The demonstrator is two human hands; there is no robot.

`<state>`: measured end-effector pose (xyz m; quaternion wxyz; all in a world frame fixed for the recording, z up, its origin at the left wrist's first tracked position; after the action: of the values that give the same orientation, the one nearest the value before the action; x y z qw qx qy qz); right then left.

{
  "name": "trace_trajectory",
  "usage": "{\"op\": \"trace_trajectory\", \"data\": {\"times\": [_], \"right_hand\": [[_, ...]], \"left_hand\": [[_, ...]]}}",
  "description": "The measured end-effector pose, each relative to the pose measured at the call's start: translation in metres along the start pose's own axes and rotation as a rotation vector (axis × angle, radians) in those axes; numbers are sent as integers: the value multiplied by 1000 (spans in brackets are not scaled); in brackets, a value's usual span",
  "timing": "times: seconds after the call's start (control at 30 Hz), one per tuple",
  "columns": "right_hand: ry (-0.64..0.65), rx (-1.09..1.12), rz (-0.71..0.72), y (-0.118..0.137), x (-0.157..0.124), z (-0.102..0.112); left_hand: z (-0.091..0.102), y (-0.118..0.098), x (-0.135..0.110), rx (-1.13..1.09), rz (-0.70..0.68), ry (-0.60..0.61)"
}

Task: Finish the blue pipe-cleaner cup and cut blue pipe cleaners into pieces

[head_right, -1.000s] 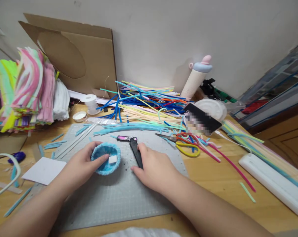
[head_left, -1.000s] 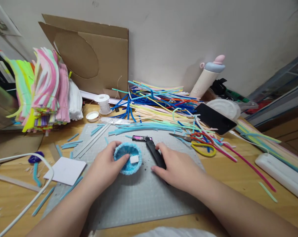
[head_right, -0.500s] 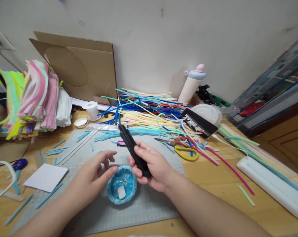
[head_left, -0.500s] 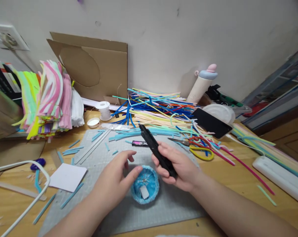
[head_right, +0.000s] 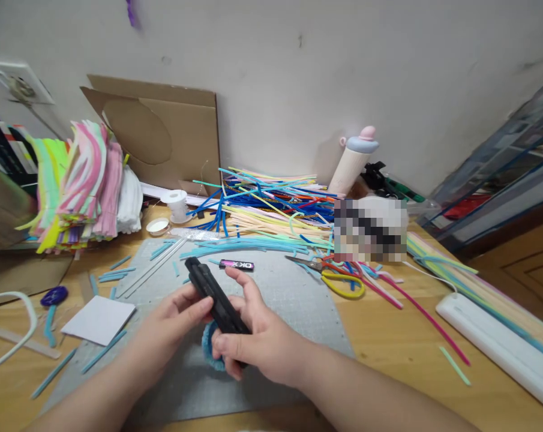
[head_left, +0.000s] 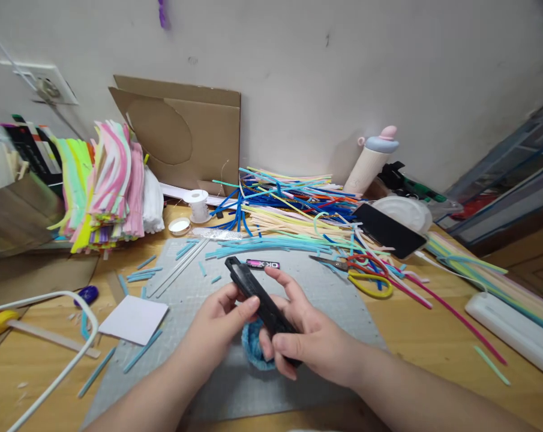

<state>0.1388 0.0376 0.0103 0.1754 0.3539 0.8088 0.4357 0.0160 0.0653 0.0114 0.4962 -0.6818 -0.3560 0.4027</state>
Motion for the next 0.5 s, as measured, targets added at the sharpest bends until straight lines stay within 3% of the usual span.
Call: {"op": "trace_trajectory", "data": {"times": [0.1, 0.2, 0.23, 0.37, 0.5], "right_hand": [[7, 33, 62, 4, 1, 1], [-106, 5, 85, 10, 2, 12], [-154, -7, 94, 13, 2, 16], [-277, -36, 144, 20, 0, 30], [-284, -80, 189, 23, -1, 34]], "left_hand": [[23, -5, 5, -320, 44, -204], [63, -14, 6, -513, 47, -501], [75, -17, 6, -534, 68, -547], [107, -28, 4, -468, 150, -517], [134, -41, 4, -294, 44, -611]]}}
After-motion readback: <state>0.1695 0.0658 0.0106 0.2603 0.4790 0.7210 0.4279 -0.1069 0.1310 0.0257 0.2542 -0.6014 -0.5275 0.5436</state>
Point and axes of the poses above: each hand's wrist, its own x-axis towards the middle knuckle, its own z-axis out of the back of the hand, y = z × x, the point moved 5 cm from there along x, towards the middle knuckle, and after that the axes turned 8 degrees about y, right-handed, at the moved point
